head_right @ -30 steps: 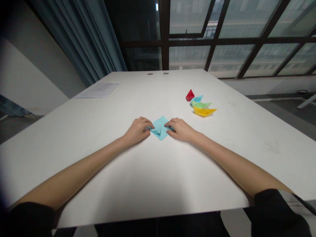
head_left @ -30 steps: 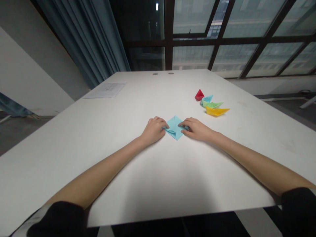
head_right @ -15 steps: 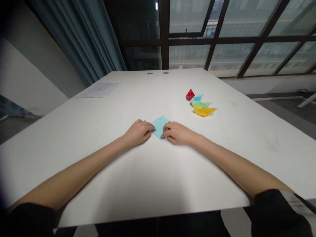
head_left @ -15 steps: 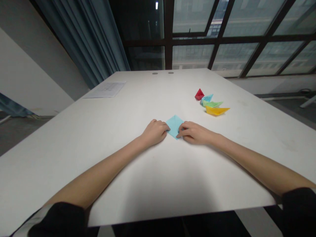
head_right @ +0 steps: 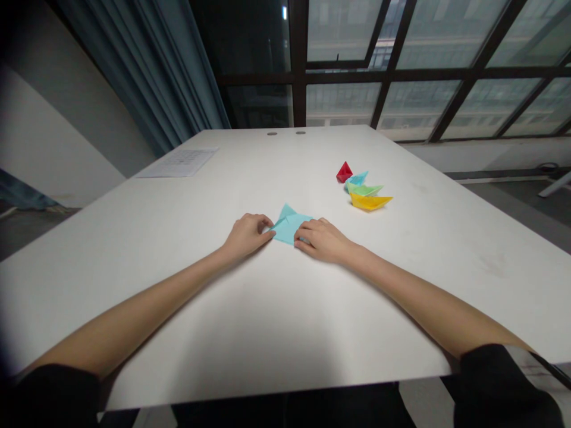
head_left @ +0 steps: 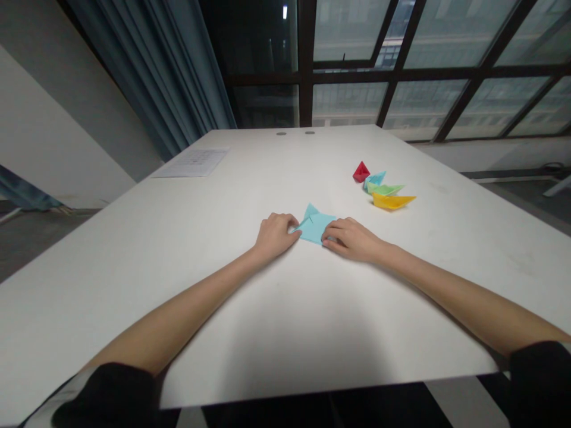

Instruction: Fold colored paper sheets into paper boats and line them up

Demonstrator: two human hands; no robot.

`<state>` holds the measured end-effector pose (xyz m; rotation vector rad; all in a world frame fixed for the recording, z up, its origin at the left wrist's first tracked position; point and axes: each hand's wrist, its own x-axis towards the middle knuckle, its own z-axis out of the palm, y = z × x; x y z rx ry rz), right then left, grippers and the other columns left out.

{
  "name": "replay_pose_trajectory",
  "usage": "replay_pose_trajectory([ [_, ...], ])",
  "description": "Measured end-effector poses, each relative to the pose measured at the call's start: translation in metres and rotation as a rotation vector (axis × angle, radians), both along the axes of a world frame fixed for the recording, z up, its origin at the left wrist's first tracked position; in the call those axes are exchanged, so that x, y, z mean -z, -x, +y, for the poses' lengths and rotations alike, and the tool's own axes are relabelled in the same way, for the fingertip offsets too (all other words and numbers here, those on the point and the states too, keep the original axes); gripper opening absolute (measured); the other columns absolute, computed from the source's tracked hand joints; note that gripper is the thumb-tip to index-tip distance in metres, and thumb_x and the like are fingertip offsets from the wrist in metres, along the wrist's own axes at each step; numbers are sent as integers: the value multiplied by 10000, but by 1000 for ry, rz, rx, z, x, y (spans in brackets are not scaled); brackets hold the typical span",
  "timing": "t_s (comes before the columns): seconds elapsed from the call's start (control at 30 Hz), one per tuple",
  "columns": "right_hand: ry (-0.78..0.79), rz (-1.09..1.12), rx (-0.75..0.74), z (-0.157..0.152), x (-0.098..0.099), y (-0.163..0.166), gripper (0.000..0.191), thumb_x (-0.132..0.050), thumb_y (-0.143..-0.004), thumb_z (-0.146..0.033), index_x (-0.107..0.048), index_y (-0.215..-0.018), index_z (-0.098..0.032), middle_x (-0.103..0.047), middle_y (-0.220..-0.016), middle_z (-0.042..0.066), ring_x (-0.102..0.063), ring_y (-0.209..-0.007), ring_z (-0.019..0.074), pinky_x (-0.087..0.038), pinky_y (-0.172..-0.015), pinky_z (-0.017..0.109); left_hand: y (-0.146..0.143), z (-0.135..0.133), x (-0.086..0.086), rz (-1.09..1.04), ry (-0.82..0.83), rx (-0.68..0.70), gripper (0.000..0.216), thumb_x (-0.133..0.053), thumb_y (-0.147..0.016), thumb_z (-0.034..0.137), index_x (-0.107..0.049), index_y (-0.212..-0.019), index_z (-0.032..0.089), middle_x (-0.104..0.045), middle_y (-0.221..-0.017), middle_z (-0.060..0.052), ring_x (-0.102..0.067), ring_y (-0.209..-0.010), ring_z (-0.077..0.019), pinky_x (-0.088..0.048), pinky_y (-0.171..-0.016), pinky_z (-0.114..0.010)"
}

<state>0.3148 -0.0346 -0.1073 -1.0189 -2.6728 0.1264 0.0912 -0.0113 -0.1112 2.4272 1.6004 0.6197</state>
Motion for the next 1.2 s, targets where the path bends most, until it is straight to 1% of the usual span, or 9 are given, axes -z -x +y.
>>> replay_pose_trajectory([
  [0.17, 38, 16, 59, 0, 2, 1, 174, -484, -862, -292, -625, -901, -196, -636, -871, 55, -561, -844, 194, -347, -750, 319, -1, 4, 9, -396, 212, -2, 375, -634, -643, 146, -507, -991, 194, -633, -800, 10, -575, -695, -139, -440, -640, -273],
  [0.3, 46, 48, 133, 0, 3, 1, 170, -523, -827, -326, -605, -905, -199, -618, -906, 57, -539, -863, 214, -359, -761, 334, -4, 3, 9, -567, 291, 40, 504, -592, -627, 50, -426, -1079, 196, -559, -749, 44, -545, -632, -96, -430, -604, -232],
  [0.5, -34, 166, 484, 6, 16, -3, 652, -638, -679, -520, -471, -1195, -158, -533, -1147, 149, -467, -1009, 334, -379, -799, 443, -10, 5, 7, -847, 319, 36, 529, -556, -643, 8, -398, -1111, 196, -486, -739, 61, -486, -556, -45, -407, -565, -189],
  [0.57, -13, 180, 557, 8, 20, -3, 747, -636, -652, -578, -449, -1242, -159, -511, -1187, 172, -447, -1053, 365, -376, -809, 475, -12, 5, 6, -948, 329, 27, 526, -565, -652, 22, -388, -1113, 200, -479, -744, 59, -489, -567, -43, -414, -582, -188],
  [0.7, 203, 301, 615, 12, 20, -2, 672, -669, -633, -533, -517, -1179, -172, -559, -1147, 150, -497, -1029, 325, -407, -793, 450, -13, 3, 4, -1036, 262, 60, 509, -579, -667, 64, -391, -1115, 216, -469, -751, 54, -506, -624, -55, -432, -646, -208],
  [0.87, 636, 797, 397, 12, 11, 5, 575, -747, -591, -371, -528, -1085, -174, -646, -977, 72, -582, -791, 171, -453, -704, 330, -13, 1, 2, -1022, 164, 47, 498, -575, -694, 96, -385, -1135, 228, -459, -767, 39, -523, -697, -79, -447, -701, -232],
  [0.97, 846, 1057, 388, 10, 8, 9, 590, -767, -584, -357, -504, -1083, -185, -660, -894, 45, -595, -732, 143, -455, -624, 276, -13, -1, 0, -1034, 122, 44, 510, -579, -689, 84, -382, -1138, 227, -458, -776, 34, -526, -728, -89, -453, -723, -241],
  [1.1, 995, 1265, 423, 4, 4, 13, 577, -770, -589, -306, -486, -1081, -199, -643, -876, 39, -599, -722, 143, -438, -536, 243, -16, -5, -1, -1046, 83, 61, 511, -573, -689, 78, -377, -1135, 234, -450, -784, 32, -523, -752, -95, -453, -707, -231],
  [1.2, 1014, 1369, 369, 1, 1, 15, 613, -760, -583, -273, -451, -1111, -233, -615, -969, 44, -608, -836, 168, -492, -646, 287, -18, -7, -1, -1021, 54, 50, 533, -568, -690, 75, -361, -1151, 245, -448, -788, 31, -524, -764, -98, -450, -691, -221],
])
